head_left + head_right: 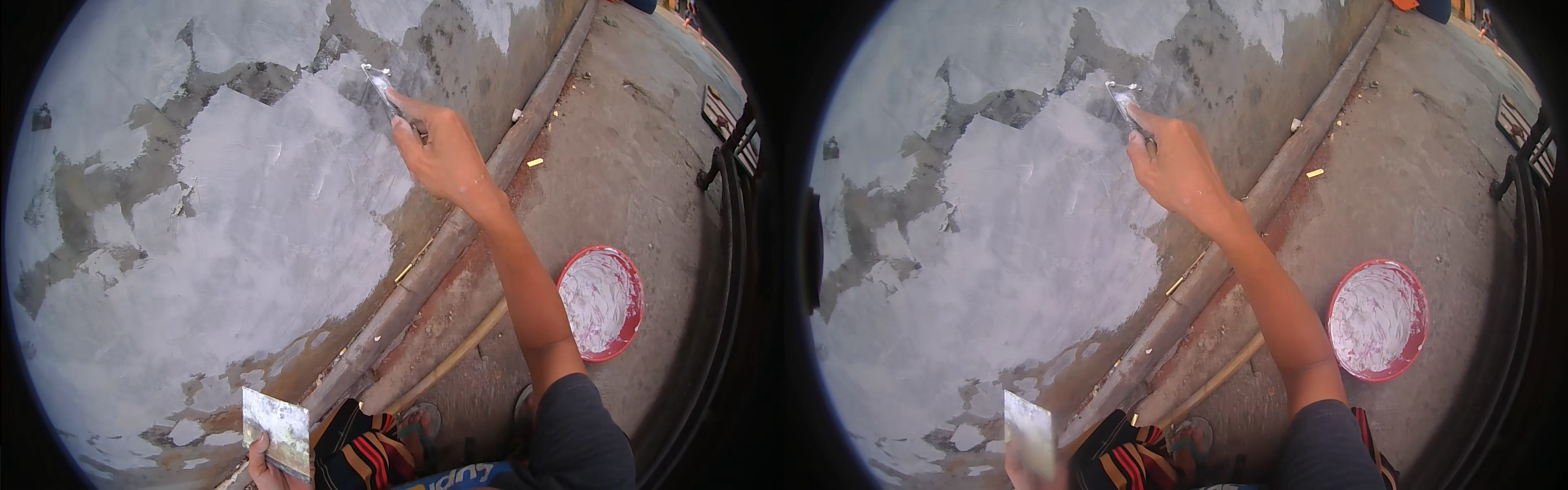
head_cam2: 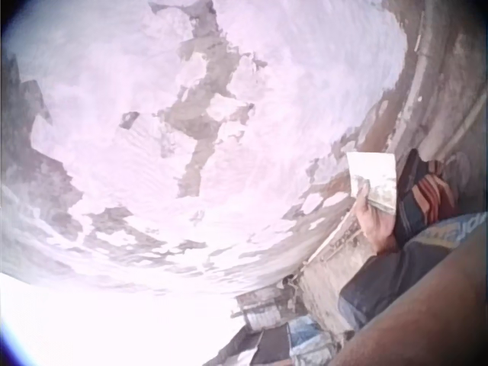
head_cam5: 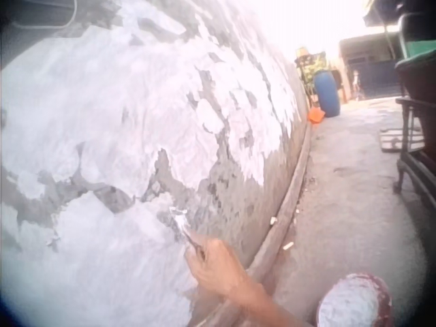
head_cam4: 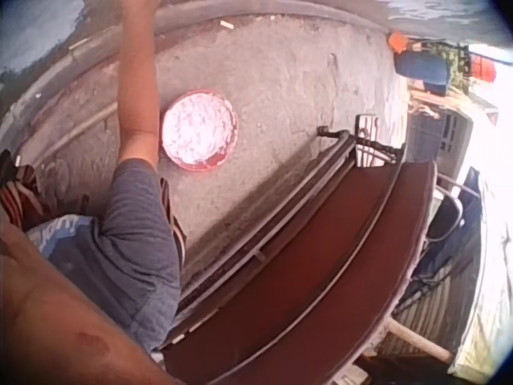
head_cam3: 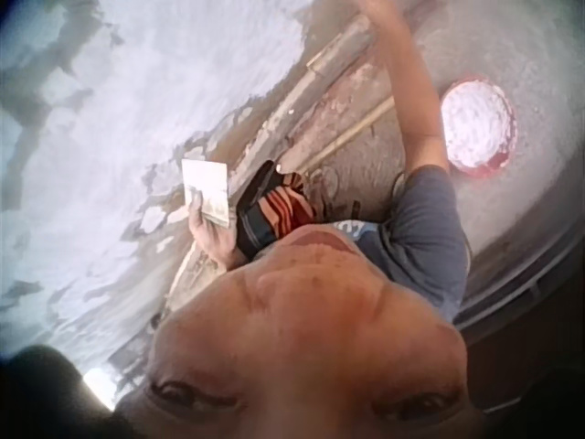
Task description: The person applies white plaster to a concrete wall using a small trowel and a larger hawk. They repeatedly scoop plaster from a red bowl, transfer it to the hawk, and spread it onto the wall surface in smooth strokes.
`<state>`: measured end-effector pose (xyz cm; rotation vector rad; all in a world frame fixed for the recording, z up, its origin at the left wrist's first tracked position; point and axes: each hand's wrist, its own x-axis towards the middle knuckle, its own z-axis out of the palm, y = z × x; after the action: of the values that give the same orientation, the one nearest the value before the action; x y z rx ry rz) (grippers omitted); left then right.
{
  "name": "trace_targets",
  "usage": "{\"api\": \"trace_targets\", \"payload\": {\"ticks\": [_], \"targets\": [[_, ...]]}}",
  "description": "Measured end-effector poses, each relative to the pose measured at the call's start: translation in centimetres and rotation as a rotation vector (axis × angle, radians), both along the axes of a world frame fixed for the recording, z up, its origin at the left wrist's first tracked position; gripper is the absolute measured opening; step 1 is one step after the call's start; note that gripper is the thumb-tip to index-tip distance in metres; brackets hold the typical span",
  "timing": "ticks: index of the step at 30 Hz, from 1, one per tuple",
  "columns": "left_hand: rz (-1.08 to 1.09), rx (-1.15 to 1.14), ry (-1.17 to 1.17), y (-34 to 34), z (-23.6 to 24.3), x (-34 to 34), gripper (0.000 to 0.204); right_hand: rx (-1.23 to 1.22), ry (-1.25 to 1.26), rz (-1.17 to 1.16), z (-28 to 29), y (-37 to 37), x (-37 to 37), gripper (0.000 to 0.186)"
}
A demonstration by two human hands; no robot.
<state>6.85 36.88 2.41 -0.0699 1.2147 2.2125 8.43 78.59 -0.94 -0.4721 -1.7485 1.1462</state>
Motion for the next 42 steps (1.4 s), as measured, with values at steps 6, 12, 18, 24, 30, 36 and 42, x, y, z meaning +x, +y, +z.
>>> {"api": "trace_targets", "payload": {"ticks": [6, 12, 18, 24, 30, 36, 42], "targets": [[-0.023, 0.014, 0.020, 0.6, -0.2, -0.5, 0.030, 0.116, -0.042, -0.077, -0.3, -1.1, -3.1, 0.043], [0.053, -0.028, 0.021, 1.5, 0.2, -0.3, 0.030, 0.197, 0.057, 0.007, -2.0, -1.1, -1.7, 0.045], [-0.036, 0.034, 0.008, 1.0, -0.1, -1.0, 0.031, -0.080, -0.054, 0.026, 0.9, 1.0, -1.4, 0.045], [0.024, 0.007, 0.012, 1.4, 0.0, -0.9, 0.033, 0.122, -0.086, 0.057, -3.4, -1.9, -1.5, 0.045], [-0.069, 0.106, -0.019, 0.6, -0.6, -1.3, 0.035, 0.360, 0.007, -0.242, -2.8, 3.9, -0.4, 0.043], [0.010, 0.020, 0.053, 1.4, -0.1, -1.1, 0.036, 0.333, 0.068, -0.071, -2.2, 1.9, 1.0, 0.040], [-0.073, -0.190, 0.240, 4.6, -1.8, -3.5, 0.051, 0.598, -0.117, 0.227, 1.6, -1.6, 3.7, 0.031]]}}
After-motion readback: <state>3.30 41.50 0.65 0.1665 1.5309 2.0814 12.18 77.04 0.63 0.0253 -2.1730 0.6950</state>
